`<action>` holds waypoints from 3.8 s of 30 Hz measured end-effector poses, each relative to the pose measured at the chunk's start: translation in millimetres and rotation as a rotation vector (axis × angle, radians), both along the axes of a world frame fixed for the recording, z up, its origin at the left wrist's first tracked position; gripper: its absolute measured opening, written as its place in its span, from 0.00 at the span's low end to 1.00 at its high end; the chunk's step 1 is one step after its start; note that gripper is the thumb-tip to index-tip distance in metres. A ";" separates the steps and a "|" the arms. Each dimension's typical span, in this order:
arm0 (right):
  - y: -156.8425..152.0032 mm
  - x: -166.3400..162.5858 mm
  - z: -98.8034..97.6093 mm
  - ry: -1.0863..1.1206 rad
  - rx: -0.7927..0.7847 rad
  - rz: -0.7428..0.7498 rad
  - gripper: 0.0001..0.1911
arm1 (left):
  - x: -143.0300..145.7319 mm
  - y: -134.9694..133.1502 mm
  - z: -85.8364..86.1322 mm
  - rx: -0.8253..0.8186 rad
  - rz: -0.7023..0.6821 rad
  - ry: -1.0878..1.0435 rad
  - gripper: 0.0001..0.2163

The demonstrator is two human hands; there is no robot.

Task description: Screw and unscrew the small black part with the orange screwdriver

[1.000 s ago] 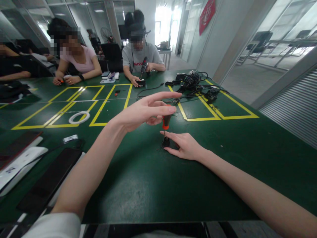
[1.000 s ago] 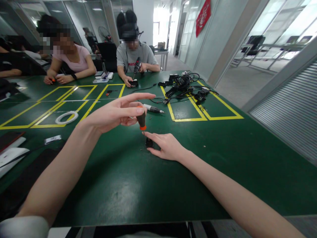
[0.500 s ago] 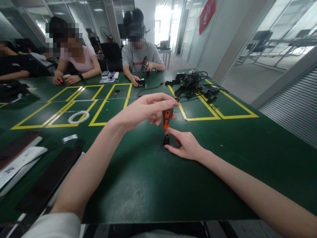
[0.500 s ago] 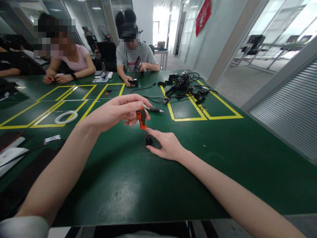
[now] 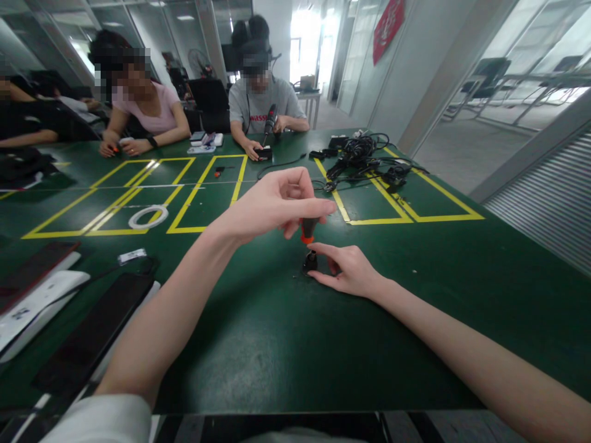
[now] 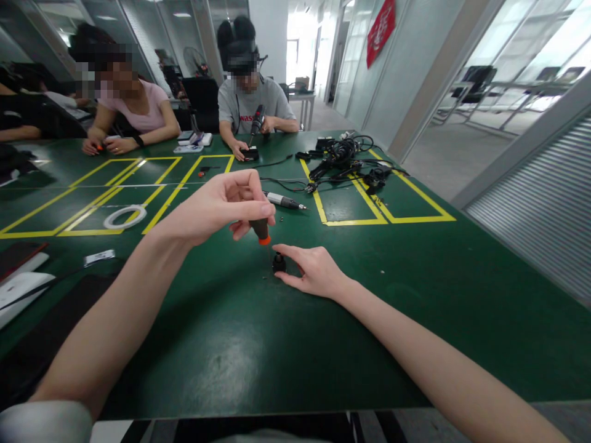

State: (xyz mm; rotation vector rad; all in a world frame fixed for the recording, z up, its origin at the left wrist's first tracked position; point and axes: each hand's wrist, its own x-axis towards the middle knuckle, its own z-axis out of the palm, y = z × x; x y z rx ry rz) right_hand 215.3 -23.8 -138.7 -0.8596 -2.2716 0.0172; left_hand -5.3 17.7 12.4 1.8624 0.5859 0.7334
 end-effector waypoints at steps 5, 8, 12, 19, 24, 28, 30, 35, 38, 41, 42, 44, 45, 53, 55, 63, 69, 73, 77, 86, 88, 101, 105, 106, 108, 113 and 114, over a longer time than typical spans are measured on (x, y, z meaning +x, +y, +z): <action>0.3 0.0 -0.3 -0.010 -0.027 0.004 0.18 | 5.3 -4.5 -5.8 0.437 0.202 0.033 0.12; 0.1 0.2 0.0 -0.016 -0.051 -0.001 0.18 | 6.7 -6.4 -7.7 0.737 0.305 0.146 0.16; 0.3 0.8 0.7 -0.037 -0.057 0.003 0.16 | 5.6 -5.1 -9.4 0.951 0.313 0.312 0.14; 1.4 0.7 -0.7 -0.022 0.048 0.060 0.14 | 3.9 -10.0 -9.1 0.978 0.126 0.348 0.17; 2.1 0.0 -0.7 -0.039 0.104 0.085 0.13 | 6.5 -13.1 -10.4 1.023 0.167 0.412 0.17; 1.5 -0.3 0.1 -0.055 0.011 0.034 0.14 | 5.0 -12.3 -9.7 1.056 0.130 0.416 0.20; 1.0 -0.6 0.6 -0.053 0.000 0.023 0.16 | 4.4 -12.0 -9.9 1.043 0.119 0.409 0.20; 0.4 -0.4 0.6 -0.047 -0.013 0.015 0.21 | 4.9 -12.5 -9.7 1.010 0.118 0.423 0.18; 0.2 0.5 -0.7 -0.052 -0.086 -0.013 0.23 | 5.4 -12.6 -9.3 1.017 0.090 0.408 0.18; 0.1 0.9 -2.1 -0.029 -0.128 -0.019 0.23 | 6.1 -11.9 -10.9 0.999 0.109 0.382 0.20; 0.1 0.8 -2.3 -0.020 -0.129 -0.015 0.23 | 6.4 -11.6 -11.6 0.988 0.118 0.380 0.20; 0.0 0.5 -2.2 -0.011 -0.117 -0.005 0.21 | 6.8 -11.3 -12.4 0.971 0.119 0.387 0.20; 0.0 0.2 -2.0 -0.013 -0.111 -0.003 0.21 | 6.9 -11.3 -12.4 0.970 0.108 0.394 0.20; 0.6 0.3 -1.1 -0.048 -0.103 0.001 0.20 | 6.1 -13.4 -11.9 0.981 0.101 0.416 0.25; 0.5 0.3 -1.2 -0.050 -0.096 0.000 0.20 | 5.9 -13.4 -12.9 0.982 0.097 0.417 0.26; 0.1 -0.7 -1.0 -0.048 -0.072 0.008 0.20 | 4.8 -12.4 -11.0 0.956 0.105 0.402 0.26; 0.1 -0.1 -1.3 -0.048 -0.081 0.007 0.21 | 4.0 -13.3 -10.0 0.951 0.091 0.410 0.28; 0.0 0.4 -1.2 -0.055 -0.100 0.004 0.21 | 3.5 -13.2 -9.7 0.971 0.086 0.432 0.28; 0.1 0.1 -1.5 -0.041 -0.087 0.001 0.21 | 3.8 -13.7 -9.2 0.996 0.102 0.464 0.29; 0.4 -0.6 -1.0 -0.046 -0.064 0.012 0.20 | 3.7 -15.6 -6.7 0.988 0.089 0.468 0.28; 0.5 -1.0 -0.7 -0.042 -0.047 0.018 0.18 | 2.9 -15.4 -6.2 0.981 0.079 0.460 0.27; 1.1 -0.6 0.0 -0.062 -0.052 0.018 0.21 | -3.1 -11.3 -4.2 0.850 -0.070 0.374 0.25; 1.3 0.1 -0.7 -0.068 -0.066 0.017 0.21 | -2.6 -9.5 -4.7 0.817 -0.056 0.347 0.22; 1.3 0.2 -1.1 -0.070 -0.068 0.016 0.21 | -1.6 -9.1 -5.3 0.814 -0.044 0.348 0.20; 1.3 0.2 -2.0 -0.077 -0.067 0.008 0.21 | 0.4 -8.8 -6.7 0.813 -0.020 0.354 0.17; 1.2 -0.2 -2.5 -0.079 -0.057 0.010 0.23 | -1.1 -11.3 -4.4 0.739 -0.075 0.363 0.20; 1.1 -0.2 -2.2 -0.080 -0.057 0.014 0.24 | -2.8 -11.7 -2.8 0.713 -0.097 0.359 0.21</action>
